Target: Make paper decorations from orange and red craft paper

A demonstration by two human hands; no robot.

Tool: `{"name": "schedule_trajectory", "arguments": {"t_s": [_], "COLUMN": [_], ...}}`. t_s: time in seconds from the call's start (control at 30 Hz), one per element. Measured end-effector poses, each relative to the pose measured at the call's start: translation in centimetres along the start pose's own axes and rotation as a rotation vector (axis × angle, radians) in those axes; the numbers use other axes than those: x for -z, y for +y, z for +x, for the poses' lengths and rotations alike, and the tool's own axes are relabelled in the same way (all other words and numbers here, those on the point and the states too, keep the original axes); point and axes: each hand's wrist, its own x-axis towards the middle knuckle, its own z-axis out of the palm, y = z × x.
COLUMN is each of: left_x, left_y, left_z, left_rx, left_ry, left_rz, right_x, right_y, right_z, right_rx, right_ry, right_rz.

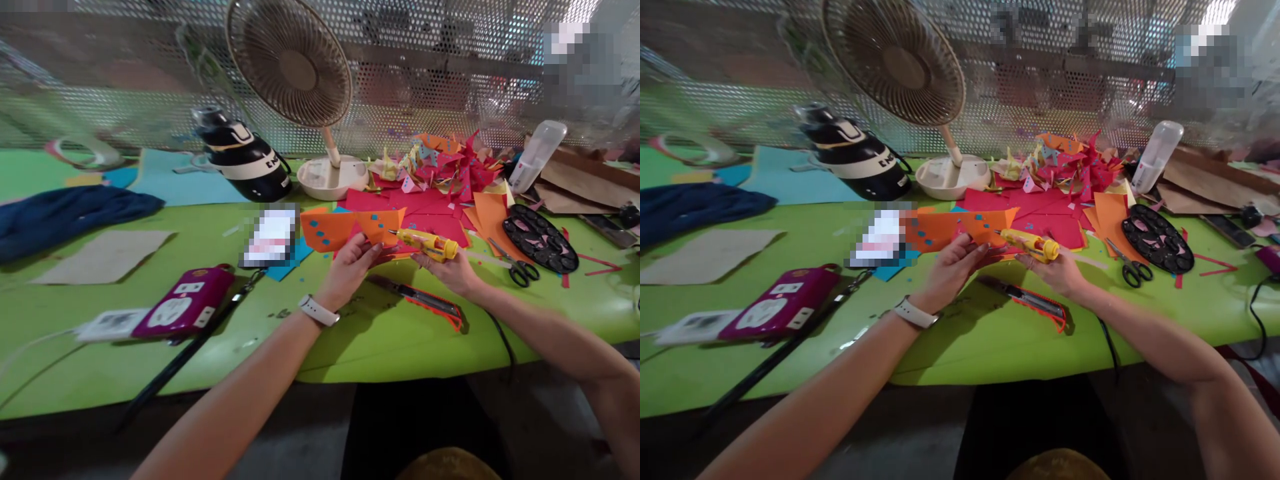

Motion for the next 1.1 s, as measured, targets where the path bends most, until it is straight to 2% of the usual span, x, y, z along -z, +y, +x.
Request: {"name": "schedule_trajectory", "arguments": {"t_s": [0.4, 0.73, 1.1], "left_x": [-0.1, 0.0, -0.1], "left_y": [0.2, -0.1, 0.2], "left_z": [-0.1, 0.0, -0.1], "left_rx": [0.003, 0.005, 0.005], "left_ry": [0.004, -0.003, -0.006], "left_rz": [-0.002, 0.021, -0.022], "right_x": [-0.2, -0.2, 0.1], "right_y": [0.6, 0.0, -0.6], "right_z": [0.1, -0.1, -0.1], "right_rx": [0.0, -0.011, -0.003], "right_ry": [-0.018, -0.023, 0.0], "right_rz": [0.033, 0.063, -0.003]}}
